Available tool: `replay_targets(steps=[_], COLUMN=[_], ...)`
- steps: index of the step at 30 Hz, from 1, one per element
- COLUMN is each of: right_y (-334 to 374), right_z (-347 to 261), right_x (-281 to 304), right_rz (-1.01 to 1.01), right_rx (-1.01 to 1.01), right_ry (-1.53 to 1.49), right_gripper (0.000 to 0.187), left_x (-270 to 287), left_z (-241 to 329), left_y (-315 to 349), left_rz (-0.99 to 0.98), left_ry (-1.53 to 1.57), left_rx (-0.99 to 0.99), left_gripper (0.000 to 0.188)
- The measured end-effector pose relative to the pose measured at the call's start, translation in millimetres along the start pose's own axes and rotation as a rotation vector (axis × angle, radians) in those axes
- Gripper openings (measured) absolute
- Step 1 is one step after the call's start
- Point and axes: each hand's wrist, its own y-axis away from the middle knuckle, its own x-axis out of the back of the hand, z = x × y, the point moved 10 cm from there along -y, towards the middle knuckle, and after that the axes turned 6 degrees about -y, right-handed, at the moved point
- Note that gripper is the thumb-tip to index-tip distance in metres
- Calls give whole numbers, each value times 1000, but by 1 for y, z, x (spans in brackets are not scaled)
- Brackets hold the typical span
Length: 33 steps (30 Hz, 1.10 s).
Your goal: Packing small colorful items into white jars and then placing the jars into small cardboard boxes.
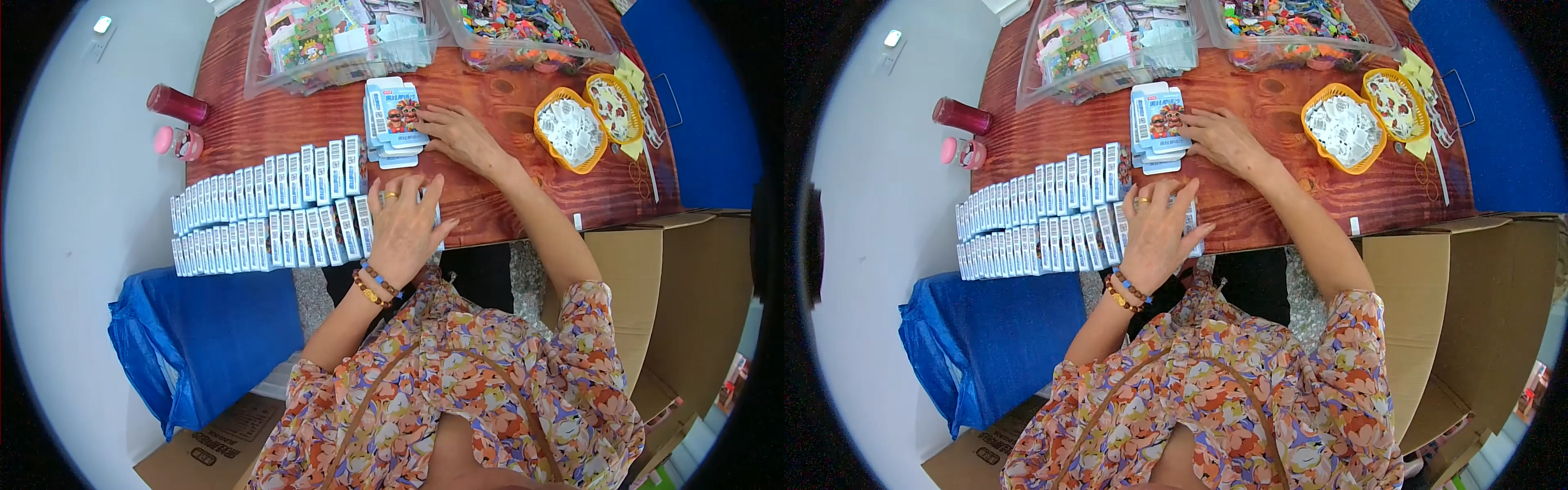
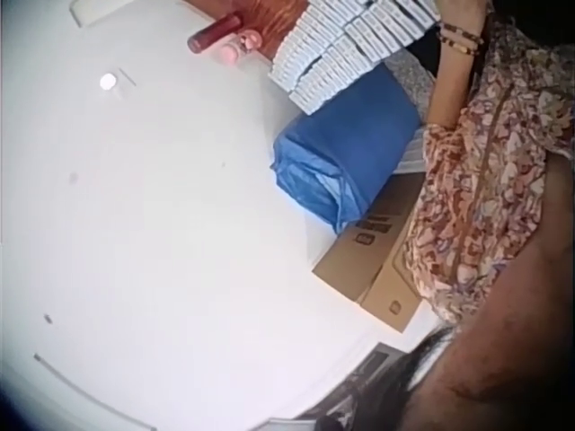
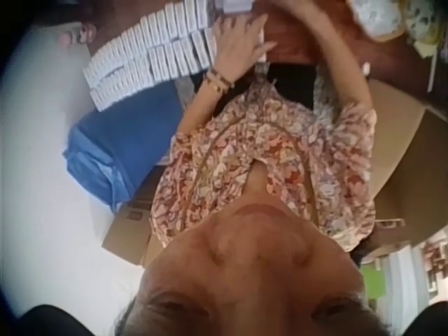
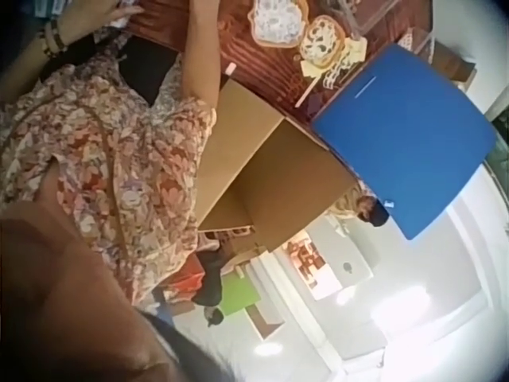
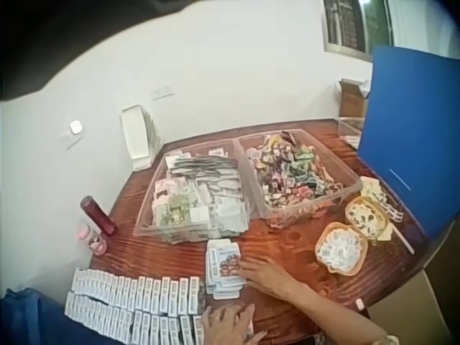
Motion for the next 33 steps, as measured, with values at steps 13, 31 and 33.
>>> replay_targets(steps=[13,31,33], right_y=[-19,54,60], right_z=[48,20,-9], right_x=[33,51,76], right_rz=[159,317,280], right_rx=[-704,-554,-544], right_ry=[-364,-1264,-1312], right_gripper=[62,16,19], left_x=[14,3,-10], left_z=[-20,-69,-61], left_y=[-8,-51,-60], left_rz=[151,319,291], left_ry=[156,758,982], left_rx=[34,290,275], left_gripper=[58,46,34])
